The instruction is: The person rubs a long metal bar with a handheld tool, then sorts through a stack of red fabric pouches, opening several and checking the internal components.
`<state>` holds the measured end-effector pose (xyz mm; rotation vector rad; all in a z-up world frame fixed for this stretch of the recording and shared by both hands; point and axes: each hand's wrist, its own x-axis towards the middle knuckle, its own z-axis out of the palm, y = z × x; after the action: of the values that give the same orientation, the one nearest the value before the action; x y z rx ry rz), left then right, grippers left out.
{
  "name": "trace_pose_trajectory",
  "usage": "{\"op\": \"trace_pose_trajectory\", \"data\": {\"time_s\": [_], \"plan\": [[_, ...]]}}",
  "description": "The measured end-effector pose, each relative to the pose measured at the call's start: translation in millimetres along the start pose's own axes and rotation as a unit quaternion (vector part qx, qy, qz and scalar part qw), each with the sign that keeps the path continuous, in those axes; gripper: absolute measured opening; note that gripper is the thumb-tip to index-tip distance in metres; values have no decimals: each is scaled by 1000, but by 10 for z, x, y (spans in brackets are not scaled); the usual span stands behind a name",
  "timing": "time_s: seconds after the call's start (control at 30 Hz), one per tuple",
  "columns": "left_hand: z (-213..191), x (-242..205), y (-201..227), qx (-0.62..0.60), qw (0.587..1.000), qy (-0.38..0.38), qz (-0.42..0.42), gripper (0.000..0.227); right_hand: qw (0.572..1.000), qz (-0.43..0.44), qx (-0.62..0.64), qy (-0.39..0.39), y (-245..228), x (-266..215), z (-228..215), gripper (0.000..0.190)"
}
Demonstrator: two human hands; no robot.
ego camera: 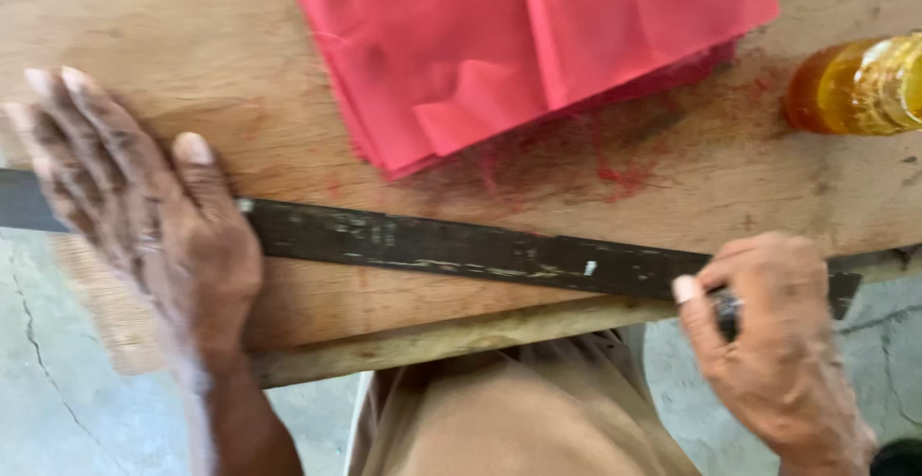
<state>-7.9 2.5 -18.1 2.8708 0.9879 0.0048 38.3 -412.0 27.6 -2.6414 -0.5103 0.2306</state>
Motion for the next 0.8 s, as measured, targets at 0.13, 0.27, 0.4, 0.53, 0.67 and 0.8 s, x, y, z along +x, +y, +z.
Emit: {"op": "trace_pose_trajectory", "data": {"time_s": [0.13, 0.27, 0.4, 0.53, 0.67, 0.8], "plan": [[-91, -46, -126, -103, 994, 16, 18, 64, 988, -120, 90, 44, -799, 334, 351, 24], [-157, -102, -153, -135, 991, 3, 2, 65, 928, -326, 180, 28, -1853, 845, 1063, 20], [-140, 47, -193, -54, 998, -4, 24, 64, 927, -339, 158, -10, -2196, 978, 1324, 17], [-150, 109, -128, -12, 1000, -9, 24, 64, 946, -312, 90, -14, -1857, 814, 1122, 18], [-224, -22, 23, -36, 999, -16, -8, 62, 952, -294, 75, -45, -1290, 657, 856, 18], [-237, -63, 130, -51, 999, -7, -8, 62, 960, -261, 82, -58, -698, 346, 662, 17]]}}
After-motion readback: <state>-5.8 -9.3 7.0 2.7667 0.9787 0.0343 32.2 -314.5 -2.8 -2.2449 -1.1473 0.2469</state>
